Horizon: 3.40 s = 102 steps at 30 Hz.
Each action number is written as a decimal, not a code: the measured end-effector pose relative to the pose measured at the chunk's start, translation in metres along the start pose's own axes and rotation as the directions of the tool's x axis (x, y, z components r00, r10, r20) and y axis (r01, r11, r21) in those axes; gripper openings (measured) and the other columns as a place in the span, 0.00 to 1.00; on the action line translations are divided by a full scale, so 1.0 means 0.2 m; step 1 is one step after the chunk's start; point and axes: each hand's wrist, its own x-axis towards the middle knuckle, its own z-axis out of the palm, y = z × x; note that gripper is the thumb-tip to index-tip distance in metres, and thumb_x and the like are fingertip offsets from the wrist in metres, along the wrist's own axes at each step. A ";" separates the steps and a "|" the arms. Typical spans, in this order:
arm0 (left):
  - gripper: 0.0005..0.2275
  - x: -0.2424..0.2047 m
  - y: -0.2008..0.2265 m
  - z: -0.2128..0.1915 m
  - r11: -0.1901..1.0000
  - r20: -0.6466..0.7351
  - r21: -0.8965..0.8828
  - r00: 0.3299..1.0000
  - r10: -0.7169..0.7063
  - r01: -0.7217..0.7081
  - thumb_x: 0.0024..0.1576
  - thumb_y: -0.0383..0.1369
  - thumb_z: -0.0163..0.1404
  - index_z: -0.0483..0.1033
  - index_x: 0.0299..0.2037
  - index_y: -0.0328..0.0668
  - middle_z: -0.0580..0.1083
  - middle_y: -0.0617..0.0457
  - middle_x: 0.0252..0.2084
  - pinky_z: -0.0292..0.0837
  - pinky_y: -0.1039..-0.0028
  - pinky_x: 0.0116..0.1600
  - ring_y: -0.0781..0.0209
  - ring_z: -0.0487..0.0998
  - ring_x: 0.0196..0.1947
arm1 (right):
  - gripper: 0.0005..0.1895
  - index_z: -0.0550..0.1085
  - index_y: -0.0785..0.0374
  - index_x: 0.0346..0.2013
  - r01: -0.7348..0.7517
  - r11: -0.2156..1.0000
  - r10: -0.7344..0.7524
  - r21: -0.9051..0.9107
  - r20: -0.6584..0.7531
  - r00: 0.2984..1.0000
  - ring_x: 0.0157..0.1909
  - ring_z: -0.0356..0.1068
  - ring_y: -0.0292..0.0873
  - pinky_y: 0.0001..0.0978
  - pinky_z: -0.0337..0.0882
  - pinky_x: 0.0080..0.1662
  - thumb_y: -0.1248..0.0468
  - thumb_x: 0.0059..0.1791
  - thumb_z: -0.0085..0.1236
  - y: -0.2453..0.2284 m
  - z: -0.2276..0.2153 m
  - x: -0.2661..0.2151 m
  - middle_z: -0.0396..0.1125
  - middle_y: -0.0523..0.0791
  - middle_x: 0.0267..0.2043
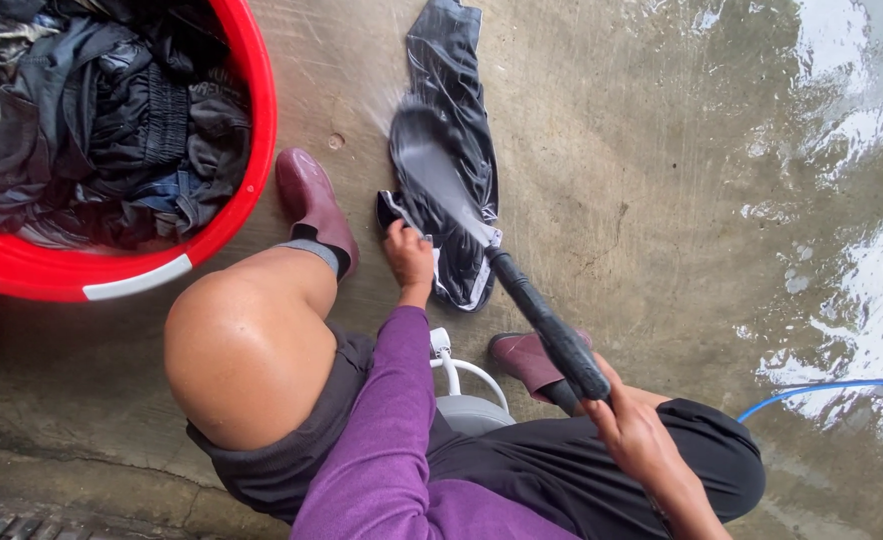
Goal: The person is washing clothes by hand using a high-pressure water sprayer, moving and flipping the clothes on a wet concrete floor.
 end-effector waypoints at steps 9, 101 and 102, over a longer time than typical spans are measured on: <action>0.17 -0.34 -0.01 0.21 0.615 0.755 0.385 0.618 0.219 -0.688 0.63 0.32 0.37 0.78 0.55 0.48 0.56 0.41 0.76 0.59 0.41 0.64 0.43 0.50 0.76 | 0.35 0.50 0.39 0.76 -0.041 0.998 0.045 -0.040 0.084 0.995 0.70 0.63 0.53 0.38 0.67 0.60 0.49 0.53 0.43 0.03 -0.01 -0.07 0.64 0.43 0.70; 0.08 -0.05 0.16 -0.03 0.235 0.402 0.042 0.231 0.886 -0.971 0.53 0.31 0.50 0.74 0.20 0.47 0.72 0.49 0.23 0.61 0.59 0.38 0.46 0.72 0.34 | 0.31 0.52 0.43 0.75 0.071 0.972 -0.052 0.225 -0.092 0.994 0.53 0.71 0.70 0.66 0.69 0.56 0.47 0.57 0.37 0.01 0.10 -0.11 0.73 0.57 0.53; 0.07 -0.06 0.21 -0.08 0.197 0.404 0.061 0.204 0.892 -0.979 0.52 0.32 0.51 0.74 0.20 0.47 0.71 0.48 0.27 0.61 0.60 0.39 0.47 0.71 0.36 | 0.31 0.51 0.43 0.75 0.083 0.966 -0.058 0.243 -0.108 0.992 0.53 0.71 0.70 0.66 0.69 0.55 0.47 0.57 0.36 0.01 0.11 -0.13 0.73 0.57 0.53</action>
